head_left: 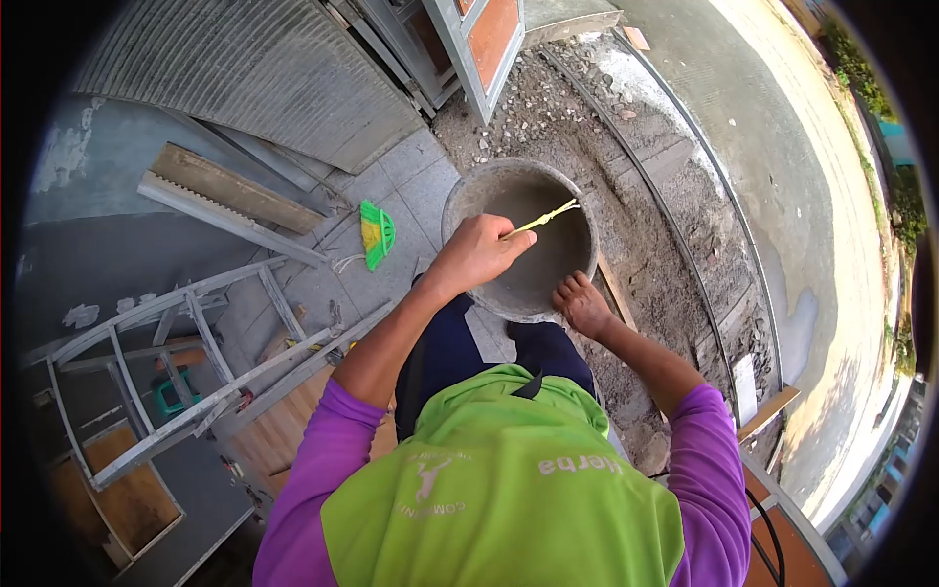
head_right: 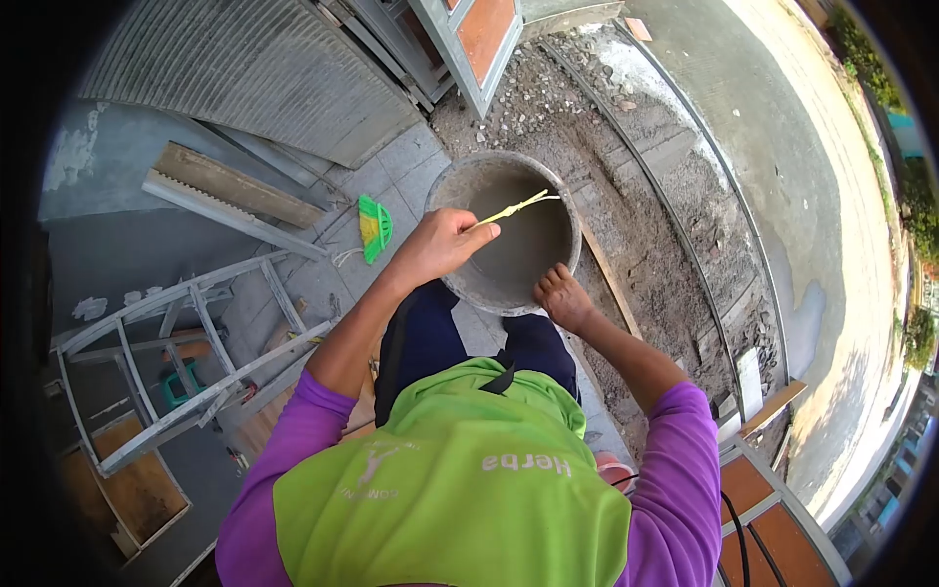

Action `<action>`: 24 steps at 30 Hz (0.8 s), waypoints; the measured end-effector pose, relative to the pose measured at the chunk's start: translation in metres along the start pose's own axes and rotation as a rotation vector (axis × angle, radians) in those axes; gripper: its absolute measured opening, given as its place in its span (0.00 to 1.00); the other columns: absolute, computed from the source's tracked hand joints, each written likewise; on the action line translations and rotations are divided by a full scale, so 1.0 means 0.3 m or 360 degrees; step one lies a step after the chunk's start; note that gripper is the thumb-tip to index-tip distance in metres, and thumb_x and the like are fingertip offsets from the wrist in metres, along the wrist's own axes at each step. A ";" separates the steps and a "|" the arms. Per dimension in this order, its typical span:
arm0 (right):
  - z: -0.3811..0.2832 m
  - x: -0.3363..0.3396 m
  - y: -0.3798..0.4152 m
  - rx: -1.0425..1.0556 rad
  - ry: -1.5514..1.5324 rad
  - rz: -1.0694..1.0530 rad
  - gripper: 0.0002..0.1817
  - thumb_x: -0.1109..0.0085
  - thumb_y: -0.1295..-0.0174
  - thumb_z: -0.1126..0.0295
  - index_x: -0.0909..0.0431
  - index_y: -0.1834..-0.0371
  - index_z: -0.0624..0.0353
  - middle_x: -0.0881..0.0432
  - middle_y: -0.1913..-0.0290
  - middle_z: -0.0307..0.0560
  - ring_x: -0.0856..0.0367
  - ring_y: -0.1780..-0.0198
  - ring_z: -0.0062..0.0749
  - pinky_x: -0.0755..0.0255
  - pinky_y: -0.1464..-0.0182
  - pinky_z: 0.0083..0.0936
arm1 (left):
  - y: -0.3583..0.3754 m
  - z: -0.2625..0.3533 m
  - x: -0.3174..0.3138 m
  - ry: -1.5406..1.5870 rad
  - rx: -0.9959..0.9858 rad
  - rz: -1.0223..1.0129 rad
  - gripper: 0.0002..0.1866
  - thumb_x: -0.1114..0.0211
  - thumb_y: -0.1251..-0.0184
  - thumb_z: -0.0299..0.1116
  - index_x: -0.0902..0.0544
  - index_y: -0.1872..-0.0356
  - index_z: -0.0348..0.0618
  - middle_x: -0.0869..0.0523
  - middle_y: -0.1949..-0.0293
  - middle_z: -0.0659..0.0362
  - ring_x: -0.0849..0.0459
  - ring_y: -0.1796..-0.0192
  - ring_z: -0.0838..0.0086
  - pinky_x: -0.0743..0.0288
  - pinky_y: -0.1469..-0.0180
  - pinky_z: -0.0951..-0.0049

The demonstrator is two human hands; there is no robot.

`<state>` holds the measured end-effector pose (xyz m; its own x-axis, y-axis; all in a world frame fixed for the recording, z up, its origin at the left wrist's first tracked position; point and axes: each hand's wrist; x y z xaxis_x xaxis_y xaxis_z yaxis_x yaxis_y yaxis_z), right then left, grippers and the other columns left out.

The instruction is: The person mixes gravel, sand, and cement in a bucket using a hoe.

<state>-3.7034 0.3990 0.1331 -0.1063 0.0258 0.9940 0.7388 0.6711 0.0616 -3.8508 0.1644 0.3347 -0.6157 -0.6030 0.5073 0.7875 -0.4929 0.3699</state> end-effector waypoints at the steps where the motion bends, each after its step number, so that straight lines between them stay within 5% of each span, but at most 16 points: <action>1: 0.025 0.018 0.004 -0.0066 -0.0030 -0.0052 0.08 0.46 0.40 0.66 0.20 0.65 0.57 0.19 0.63 0.45 0.22 0.52 0.38 0.35 0.38 0.35 | -0.062 0.026 0.001 -0.0010 -0.0056 -0.0059 0.26 0.32 0.29 0.47 0.20 0.77 0.31 0.29 0.85 0.60 0.32 0.77 0.82 0.35 0.75 0.67; 10: 0.299 0.143 -0.179 -0.0535 -0.0178 0.0002 0.05 0.46 0.41 0.70 0.22 0.73 0.54 0.18 0.69 0.45 0.18 0.60 0.39 0.30 0.49 0.34 | -0.715 0.139 0.079 -0.0263 -0.0494 -0.0155 0.23 0.30 0.39 0.47 0.15 0.79 0.32 0.20 0.83 0.45 0.18 0.79 0.58 0.25 0.70 0.58; 15: 0.669 0.239 -0.490 -0.0702 -0.0286 -0.0103 0.04 0.39 0.41 0.68 0.18 0.70 0.54 0.15 0.71 0.49 0.14 0.63 0.45 0.28 0.54 0.40 | -1.102 0.122 0.198 -0.0228 -0.0597 -0.0054 0.20 0.33 0.44 0.44 0.15 0.81 0.34 0.17 0.81 0.42 0.15 0.76 0.51 0.22 0.68 0.55; 17: 0.786 0.328 -0.643 -0.0809 -0.0416 -0.0258 0.07 0.32 0.43 0.65 0.16 0.67 0.55 0.15 0.72 0.53 0.13 0.63 0.50 0.27 0.55 0.45 | -1.190 0.128 0.251 -0.0283 -0.0621 -0.0004 0.17 0.33 0.48 0.42 0.14 0.81 0.36 0.16 0.80 0.43 0.14 0.74 0.49 0.21 0.66 0.53; 24: 0.858 0.209 -0.818 -0.0939 -0.0309 -0.0034 0.04 0.41 0.42 0.72 0.17 0.66 0.55 0.15 0.72 0.52 0.14 0.63 0.49 0.28 0.55 0.47 | -1.323 0.116 0.349 -0.0245 -0.0655 -0.0051 0.13 0.33 0.49 0.39 0.10 0.77 0.38 0.12 0.74 0.42 0.11 0.67 0.47 0.18 0.60 0.51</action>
<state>-4.0628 0.4266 0.1570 -0.2033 0.1884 0.9608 0.9726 0.1520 0.1759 -4.2269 0.3186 0.2681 -0.6037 -0.4984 0.6222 0.6728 -0.7372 0.0623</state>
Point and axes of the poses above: each hand's wrist, its own y-axis away from the middle knuckle, its own x-axis out of the back of the hand, z = x × y
